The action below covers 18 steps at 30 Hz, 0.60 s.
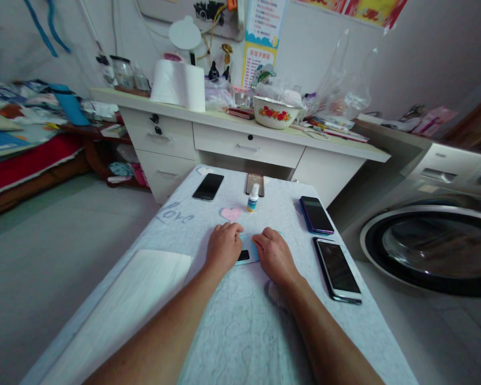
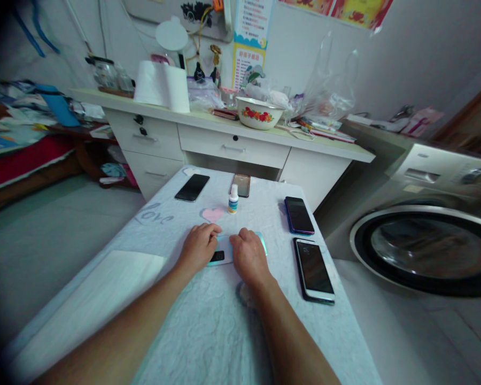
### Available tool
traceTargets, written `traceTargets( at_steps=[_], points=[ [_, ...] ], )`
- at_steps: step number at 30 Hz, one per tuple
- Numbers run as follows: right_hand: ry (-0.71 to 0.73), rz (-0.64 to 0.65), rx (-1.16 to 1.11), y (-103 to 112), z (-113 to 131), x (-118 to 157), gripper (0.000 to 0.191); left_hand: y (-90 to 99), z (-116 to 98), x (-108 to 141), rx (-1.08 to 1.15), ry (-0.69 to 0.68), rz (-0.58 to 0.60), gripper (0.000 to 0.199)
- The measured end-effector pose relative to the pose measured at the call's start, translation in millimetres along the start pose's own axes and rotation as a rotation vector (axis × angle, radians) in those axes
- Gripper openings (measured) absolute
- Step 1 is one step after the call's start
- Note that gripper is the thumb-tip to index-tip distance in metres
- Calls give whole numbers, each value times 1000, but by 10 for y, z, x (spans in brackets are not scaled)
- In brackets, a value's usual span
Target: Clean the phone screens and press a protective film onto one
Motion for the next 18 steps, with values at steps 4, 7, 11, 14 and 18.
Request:
traceTargets(
  at_steps=[4, 7, 11, 14, 18],
  points=[
    [24, 0, 28, -22, 86, -57, 28, 4, -4, -2, -5, 9, 7, 24],
    [17, 3, 51, -40, 107, -96, 28, -1, -5, -5, -8, 6, 9, 25],
    [-44, 24, 84, -52, 17, -107, 27, 3, -7, -4, -3, -1, 3, 24],
    [-104, 33, 94, -28, -118, -90, 28, 7, -7, -3, 8, -2, 1, 24],
    [-184, 34, 98, 24, -329, -54, 28, 5, -2, -4, 24, -4, -5, 24]
  ],
)
Point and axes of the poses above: each hand's wrist, its own x-axis away from the middle knuckle, its own y-axis out of the back of the hand, z = x × y, the point moved 9 cm from there along -x, towards the middle knuckle, and after that the axes turned 3 degrees about z, right-handed, at the moved point
